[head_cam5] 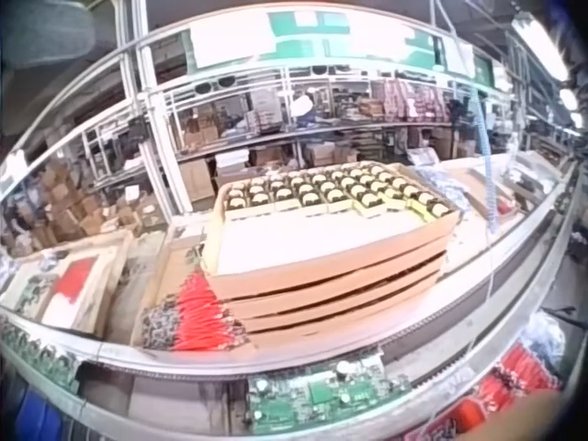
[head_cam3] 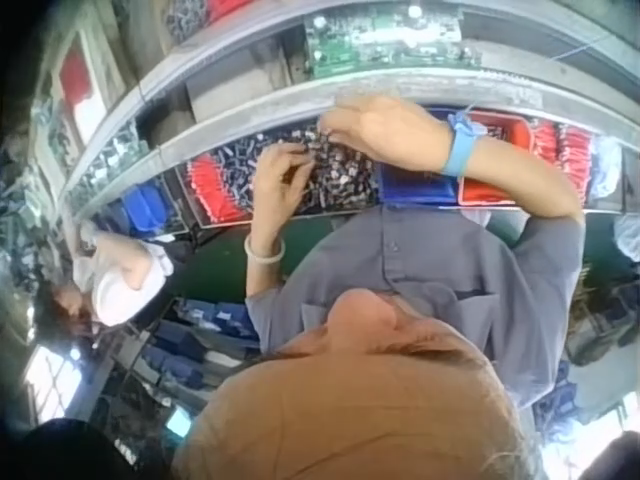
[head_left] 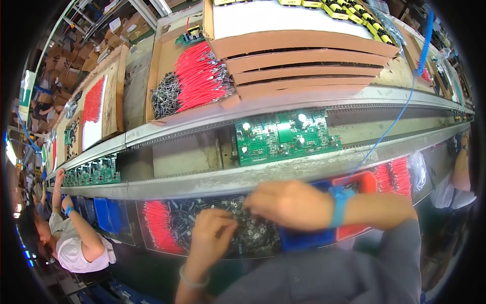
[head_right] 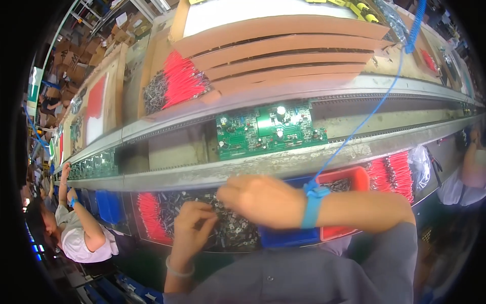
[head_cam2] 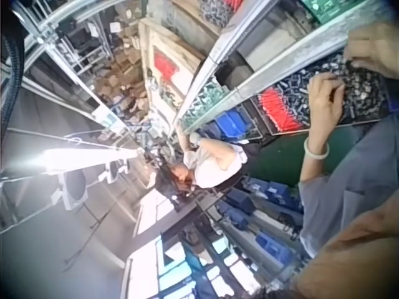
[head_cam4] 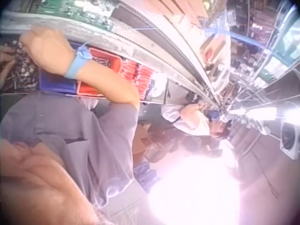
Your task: The person assembles circuit boards on an assembly line by inserting electronic components, transformers, and wires into the boards by hand.
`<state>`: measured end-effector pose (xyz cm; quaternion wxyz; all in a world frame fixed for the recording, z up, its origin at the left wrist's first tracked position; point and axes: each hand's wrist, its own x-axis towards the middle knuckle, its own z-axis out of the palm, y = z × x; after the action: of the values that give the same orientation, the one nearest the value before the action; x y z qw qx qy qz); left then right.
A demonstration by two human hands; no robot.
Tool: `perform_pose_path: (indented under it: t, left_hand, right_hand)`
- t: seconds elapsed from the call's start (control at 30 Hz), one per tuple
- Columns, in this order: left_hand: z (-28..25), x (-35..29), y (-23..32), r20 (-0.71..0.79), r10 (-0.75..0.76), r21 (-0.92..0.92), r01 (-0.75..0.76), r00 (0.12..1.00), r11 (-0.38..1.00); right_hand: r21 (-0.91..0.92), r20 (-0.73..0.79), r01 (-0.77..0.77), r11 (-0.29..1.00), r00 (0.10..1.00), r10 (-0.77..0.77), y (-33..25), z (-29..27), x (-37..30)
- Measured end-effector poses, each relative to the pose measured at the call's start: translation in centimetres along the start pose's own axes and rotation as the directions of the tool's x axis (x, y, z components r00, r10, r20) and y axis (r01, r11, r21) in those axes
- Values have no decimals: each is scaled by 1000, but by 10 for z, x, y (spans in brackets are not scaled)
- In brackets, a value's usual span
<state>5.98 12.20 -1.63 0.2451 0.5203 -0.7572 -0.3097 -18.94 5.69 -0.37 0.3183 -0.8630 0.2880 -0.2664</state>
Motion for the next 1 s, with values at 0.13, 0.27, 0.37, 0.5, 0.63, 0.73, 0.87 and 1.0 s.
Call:
perform_pose_path:
  t: [0.13, 0.27, 0.37, 0.5, 0.63, 0.73, 0.87, 1.0]
  left_hand:
    - [8, -6, -10, -121, -81, -470, 15, 989, 883]
    - [5, -1, 1, -8, -223, -761, 139, 975, 633]
    - [8, 4, 3, 19, -291, -692, 223, 957, 687]
    - [2, 16, 11, -16, -85, -264, 78, 996, 961]
    - [6, 18, 10, -37, 54, -39, -55, 998, 998]
    - [7, 19, 11, -45, 69, -35, -70, 997, 997]
    - [5, 24, 12, -31, 154, -30, -155, 988, 987]
    - [4, 38, 18, -116, 117, -76, -126, 986, 989]
  right_hand:
    - [-113, -111, -70, 991, 992, 57, 20, -29, 10]
    - [-52, -185, -202, 978, 964, 189, 47, -37, 18]
    - [-180, -205, -97, 979, 977, 59, 61, -34, 20]
    - [-257, -183, -107, 961, 981, 61, 59, -32, 22]
    - [-266, -171, -124, 956, 982, 80, 59, -31, 24]
    - [-288, -156, -114, 951, 985, 71, 61, -29, 23]
    - [-313, -127, -111, 943, 989, 74, 60, -30, 21]
    - [-315, -154, -104, 943, 986, 58, 58, -29, 21]
